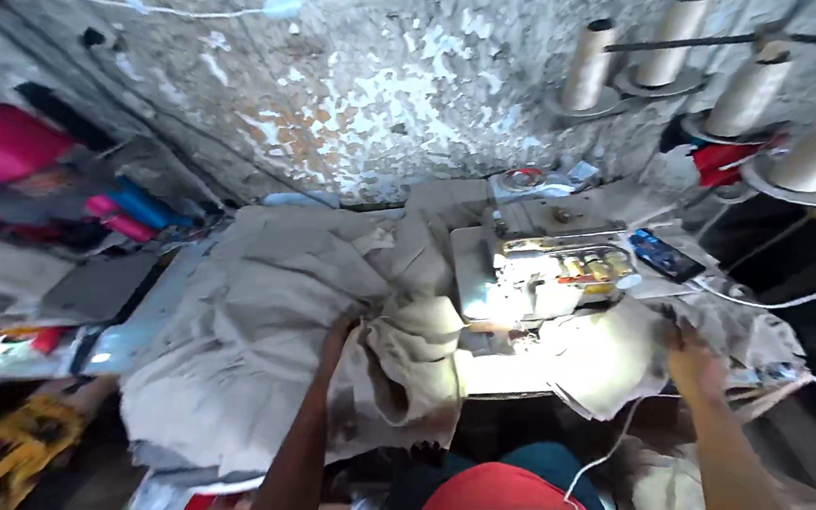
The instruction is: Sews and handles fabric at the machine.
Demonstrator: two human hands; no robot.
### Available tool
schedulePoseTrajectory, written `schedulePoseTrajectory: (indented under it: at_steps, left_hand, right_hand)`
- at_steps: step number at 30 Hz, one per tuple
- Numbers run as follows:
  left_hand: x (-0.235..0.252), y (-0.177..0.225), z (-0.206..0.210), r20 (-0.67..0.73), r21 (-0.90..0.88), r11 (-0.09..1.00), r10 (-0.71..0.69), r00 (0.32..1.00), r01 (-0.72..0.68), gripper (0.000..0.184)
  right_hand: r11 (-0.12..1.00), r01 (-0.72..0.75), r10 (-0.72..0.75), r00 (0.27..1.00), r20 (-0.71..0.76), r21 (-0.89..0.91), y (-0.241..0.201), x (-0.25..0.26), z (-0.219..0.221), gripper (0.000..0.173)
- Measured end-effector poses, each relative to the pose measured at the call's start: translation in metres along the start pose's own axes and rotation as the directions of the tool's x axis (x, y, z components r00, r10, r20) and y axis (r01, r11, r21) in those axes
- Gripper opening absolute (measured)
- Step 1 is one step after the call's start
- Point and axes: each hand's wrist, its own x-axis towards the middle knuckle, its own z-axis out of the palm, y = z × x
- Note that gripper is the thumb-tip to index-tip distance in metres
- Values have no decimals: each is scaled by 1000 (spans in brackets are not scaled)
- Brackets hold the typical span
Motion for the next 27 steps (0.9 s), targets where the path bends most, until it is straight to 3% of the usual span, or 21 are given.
schedulePoseTrajectory:
  at_steps: [4, 7, 9, 12, 14, 15, 19, 21, 23, 25, 27]
  left_hand:
    - [-26, -13, -26, -258, -185, 981, 9, 966, -58, 25]
    - [-71, -17, -26, -350, -263, 963, -38, 936, -60, 27]
    - [-108, -19, -12, -342, -231, 963, 52, 938, -138, 32]
    - [-148, -26, 12, -330, -228, 946, 147, 933, -230, 50]
    - [-159, -33, 25, -355, -220, 932, 198, 914, -287, 73]
    - [-161, -34, 28, -374, -191, 935, 212, 903, -299, 77]
    - [-160, -29, 28, -381, 29, 990, 140, 914, -140, 34]
    - [-157, -16, 9, -269, 169, 986, 37, 962, 10, 28]
    - [-149, 5, -30, -51, 190, 963, -182, 982, 188, 33]
    - [-137, 23, -79, 21, 56, 958, -283, 959, 282, 32]
    - [-127, 42, -132, -29, -239, 944, -239, 971, 225, 21]
  right_hand:
    - [925, 363, -340, 924, -177, 115, -25, -40, 3, 38]
    - [783, 554, -565, 824, -51, 283, -65, -83, 11, 30]
    - [657, 659, -707, 707, -4, 366, -91, -106, 28, 27]
    - [437, 780, -860, 508, -48, 448, -128, -119, 64, 30]
    - [409, 784, -896, 443, 41, 467, -151, -123, 78, 35]
    - [414, 785, -902, 424, 88, 460, -162, -124, 83, 36]
    - [393, 819, -905, 425, 19, 418, -189, -124, 102, 19]
    - [450, 728, -864, 502, 47, 517, -198, -122, 90, 19]
    - [545, 497, -763, 627, 154, 675, -209, -117, 53, 22]
    - [503, 327, -698, 699, 154, 800, -217, -106, 7, 23]
    - [389, 327, -687, 726, 35, 861, -219, -90, -43, 21]
